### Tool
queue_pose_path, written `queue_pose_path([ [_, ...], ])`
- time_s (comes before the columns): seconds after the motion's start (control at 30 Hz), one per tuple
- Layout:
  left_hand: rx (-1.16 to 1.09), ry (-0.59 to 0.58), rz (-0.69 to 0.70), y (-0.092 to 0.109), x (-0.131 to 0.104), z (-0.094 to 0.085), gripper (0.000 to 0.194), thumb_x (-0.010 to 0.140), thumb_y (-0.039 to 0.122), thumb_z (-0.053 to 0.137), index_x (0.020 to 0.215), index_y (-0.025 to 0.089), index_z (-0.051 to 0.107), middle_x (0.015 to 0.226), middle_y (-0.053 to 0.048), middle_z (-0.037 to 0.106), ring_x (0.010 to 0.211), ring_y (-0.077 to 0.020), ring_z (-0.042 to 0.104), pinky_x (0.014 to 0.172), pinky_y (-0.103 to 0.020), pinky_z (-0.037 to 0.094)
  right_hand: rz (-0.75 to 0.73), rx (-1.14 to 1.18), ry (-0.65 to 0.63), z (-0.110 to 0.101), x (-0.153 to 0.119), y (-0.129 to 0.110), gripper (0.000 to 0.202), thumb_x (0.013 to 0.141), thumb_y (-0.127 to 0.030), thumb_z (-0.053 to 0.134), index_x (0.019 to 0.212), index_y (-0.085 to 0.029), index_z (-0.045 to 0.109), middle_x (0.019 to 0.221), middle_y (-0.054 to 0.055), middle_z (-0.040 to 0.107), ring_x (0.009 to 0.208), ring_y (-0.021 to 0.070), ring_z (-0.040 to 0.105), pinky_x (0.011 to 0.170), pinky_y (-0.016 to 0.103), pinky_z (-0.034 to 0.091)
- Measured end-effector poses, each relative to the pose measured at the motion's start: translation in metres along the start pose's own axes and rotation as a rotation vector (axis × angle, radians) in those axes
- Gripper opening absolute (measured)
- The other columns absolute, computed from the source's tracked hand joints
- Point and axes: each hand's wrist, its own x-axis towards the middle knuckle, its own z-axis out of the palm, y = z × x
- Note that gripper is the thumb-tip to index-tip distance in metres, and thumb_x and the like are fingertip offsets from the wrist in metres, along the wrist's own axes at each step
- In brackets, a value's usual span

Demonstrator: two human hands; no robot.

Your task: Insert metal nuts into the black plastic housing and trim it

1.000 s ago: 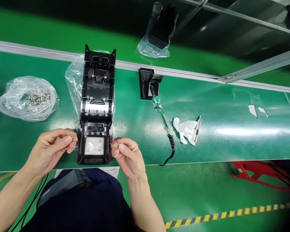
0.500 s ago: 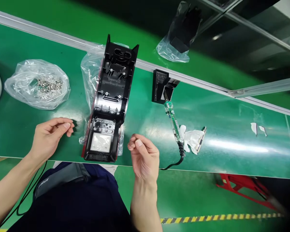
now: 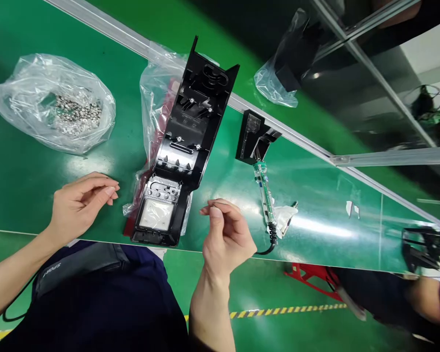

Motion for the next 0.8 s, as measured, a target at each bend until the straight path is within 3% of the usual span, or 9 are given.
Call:
queue_pose_path([
  [0.07,0.020,-0.013,0.016,0.000,0.000,0.000,0.008,0.085,0.016,0.061,0.087,0.018,0.069,0.082,0.001,0.065,0.062,-0.0053,0.061,0.059,-0.017,0.054,-0.152,-0.171,-0.016,0.006,0.006,0.000,0.009,0.094,-0.006,0.055,0.096,-0.013,0.059,0.099,0.006,0.052,0.092,0.0117,0.054,0.078,0.022,0.051],
  [0.17,0.033,-0.027,0.035,0.000,0.000,0.000,0.009,0.086,0.015,0.059,0.088,0.017,0.068,0.083,0.000,0.065,0.062,-0.0043,0.061,0.059,-0.014,0.053,-0.350,-0.403,-0.078,0.018,0.018,0.002,0.008,0.094,-0.005,0.053,0.089,-0.009,0.058,0.119,0.012,0.045,0.118,0.0241,0.044,0.101,0.042,0.042],
  [0.27,0.015,-0.036,0.075,0.001,0.001,0.000,0.008,0.086,0.013,0.059,0.088,0.015,0.067,0.083,0.000,0.064,0.062,-0.0038,0.061,0.058,-0.013,0.053,-0.367,-0.532,-0.130,0.031,0.026,0.003,0.018,0.097,-0.008,0.047,0.084,-0.006,0.057,0.135,0.016,0.034,0.133,0.0349,0.026,0.108,0.058,0.030],
  [0.53,-0.004,-0.052,0.092,0.000,0.002,0.000,0.009,0.087,0.009,0.058,0.089,0.013,0.066,0.084,-0.002,0.064,0.062,-0.0025,0.061,0.058,-0.010,0.052,-0.253,-0.648,-0.188,0.046,0.021,0.007,0.030,0.099,-0.011,0.040,0.081,-0.004,0.063,0.140,0.017,0.027,0.135,0.0367,0.020,0.108,0.060,0.030],
  [0.8,0.012,-0.026,0.081,0.000,0.003,0.002,0.010,0.086,0.011,0.058,0.087,0.014,0.068,0.084,-0.001,0.065,0.060,-0.0042,0.061,0.055,-0.013,0.053,-0.297,-0.498,-0.136,0.031,0.016,-0.001,0.014,0.096,-0.010,0.055,0.086,-0.004,0.063,0.134,0.018,0.037,0.129,0.0370,0.032,0.103,0.062,0.035],
])
